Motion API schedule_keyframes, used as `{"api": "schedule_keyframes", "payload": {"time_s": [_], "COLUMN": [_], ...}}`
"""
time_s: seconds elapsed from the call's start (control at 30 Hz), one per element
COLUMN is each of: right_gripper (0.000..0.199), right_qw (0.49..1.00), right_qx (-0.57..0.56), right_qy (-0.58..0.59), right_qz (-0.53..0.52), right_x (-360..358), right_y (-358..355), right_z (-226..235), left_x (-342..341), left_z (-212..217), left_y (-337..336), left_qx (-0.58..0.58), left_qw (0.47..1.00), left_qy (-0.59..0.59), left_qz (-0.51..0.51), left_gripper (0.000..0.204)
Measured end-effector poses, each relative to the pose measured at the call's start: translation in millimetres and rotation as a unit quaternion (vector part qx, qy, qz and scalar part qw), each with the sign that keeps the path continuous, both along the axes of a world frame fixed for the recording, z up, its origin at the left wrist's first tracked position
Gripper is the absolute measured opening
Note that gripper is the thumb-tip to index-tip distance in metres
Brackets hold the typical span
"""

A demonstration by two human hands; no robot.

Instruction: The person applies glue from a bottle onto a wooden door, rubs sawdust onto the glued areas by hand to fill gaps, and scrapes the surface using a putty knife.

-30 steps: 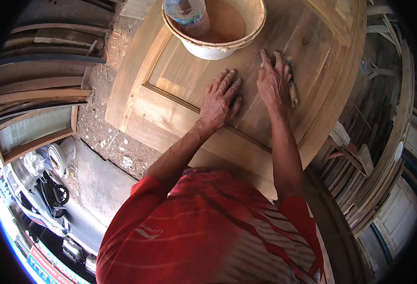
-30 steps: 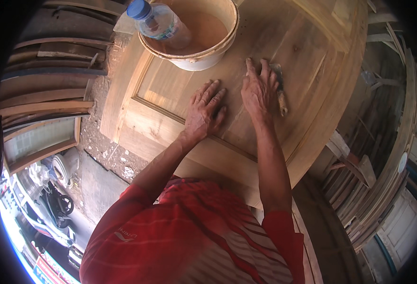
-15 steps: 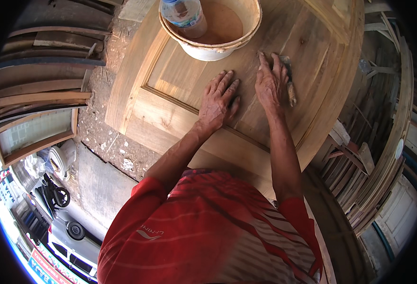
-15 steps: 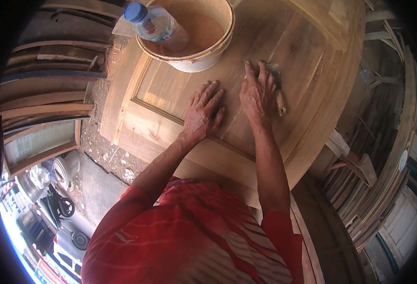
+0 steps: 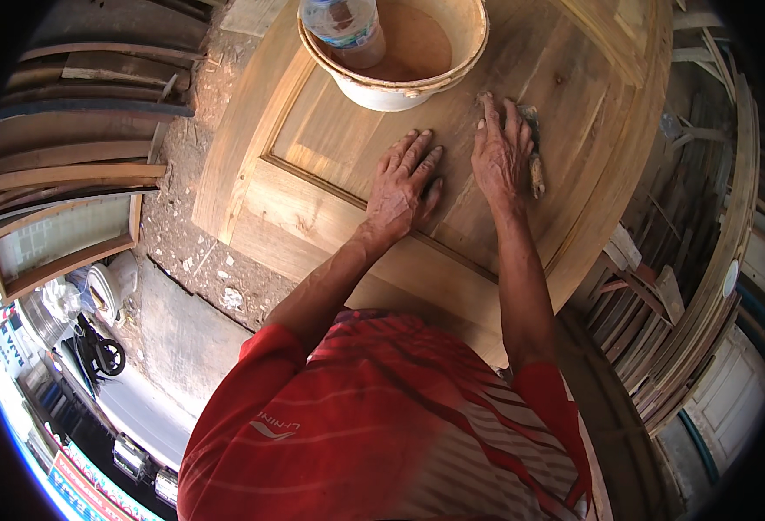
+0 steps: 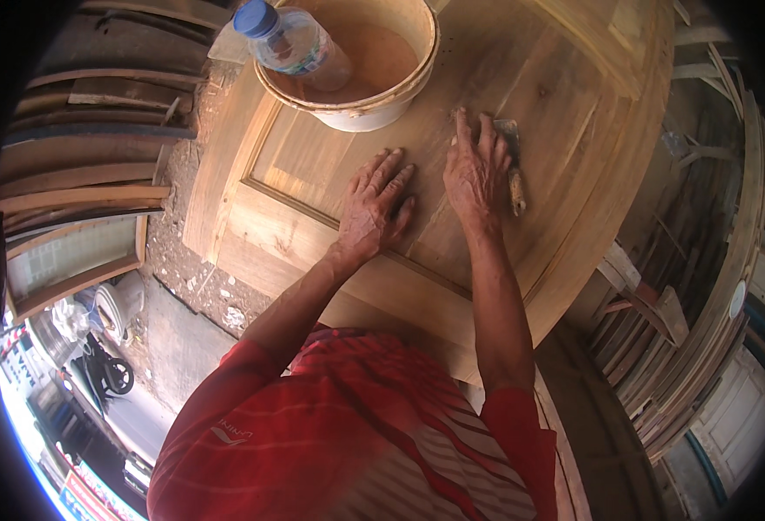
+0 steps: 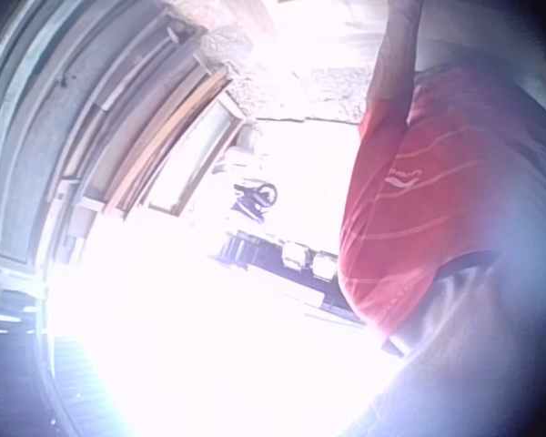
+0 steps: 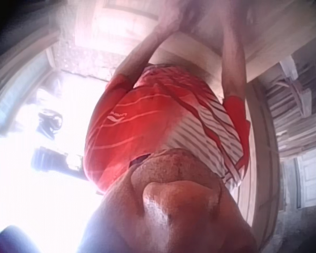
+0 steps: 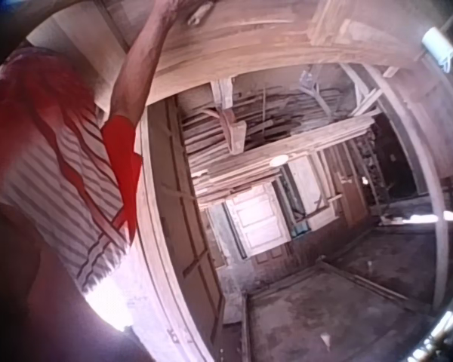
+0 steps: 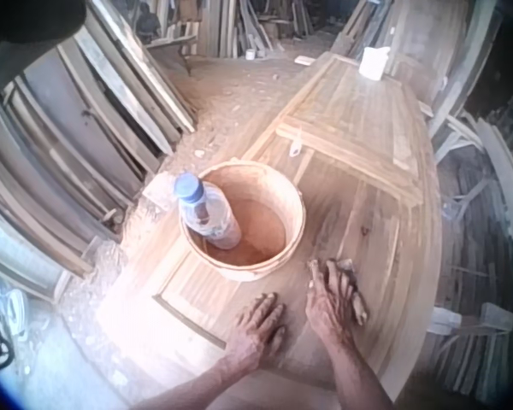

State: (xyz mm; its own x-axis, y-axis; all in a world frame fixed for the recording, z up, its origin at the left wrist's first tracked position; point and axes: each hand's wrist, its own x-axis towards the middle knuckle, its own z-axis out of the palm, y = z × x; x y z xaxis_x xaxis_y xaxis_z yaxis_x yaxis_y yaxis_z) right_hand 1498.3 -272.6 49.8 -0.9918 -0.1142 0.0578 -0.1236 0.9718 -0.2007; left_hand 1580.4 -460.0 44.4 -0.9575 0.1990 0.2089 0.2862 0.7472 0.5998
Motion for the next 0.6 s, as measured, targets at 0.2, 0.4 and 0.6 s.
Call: {"api": "schedule_keyframes", "payload": {"time_s": [0.2,0.4,0.6], "right_gripper": [0.049,0.048,0.047], "right_qw": [0.999,0.998,0.998], "right_qx": [-0.039,-0.043,-0.057], "right_qy": [0.004,-0.031,0.008], "right_qz": [0.006,-0.035,-0.019], "right_x": [-1.9,-7.6,-8.1], "right_y": [4.4,-2.0,15.2], "right_z": [-1.7,9.9,-13.5], "left_x": [2.9,1.2,-0.6], "left_z": [-0.1,2.6,0.9], "left_y": [1.2,-0.3,2.8], "left_qx": [-0.003,0.001,-0.002], "left_qw": [1.000,1.000,1.000], "left_qy": [-0.002,-0.004,0.002], "left_qz": [0.003,-0.002,-0.003], "left_gripper": [0.052,0.054,0.053]}}
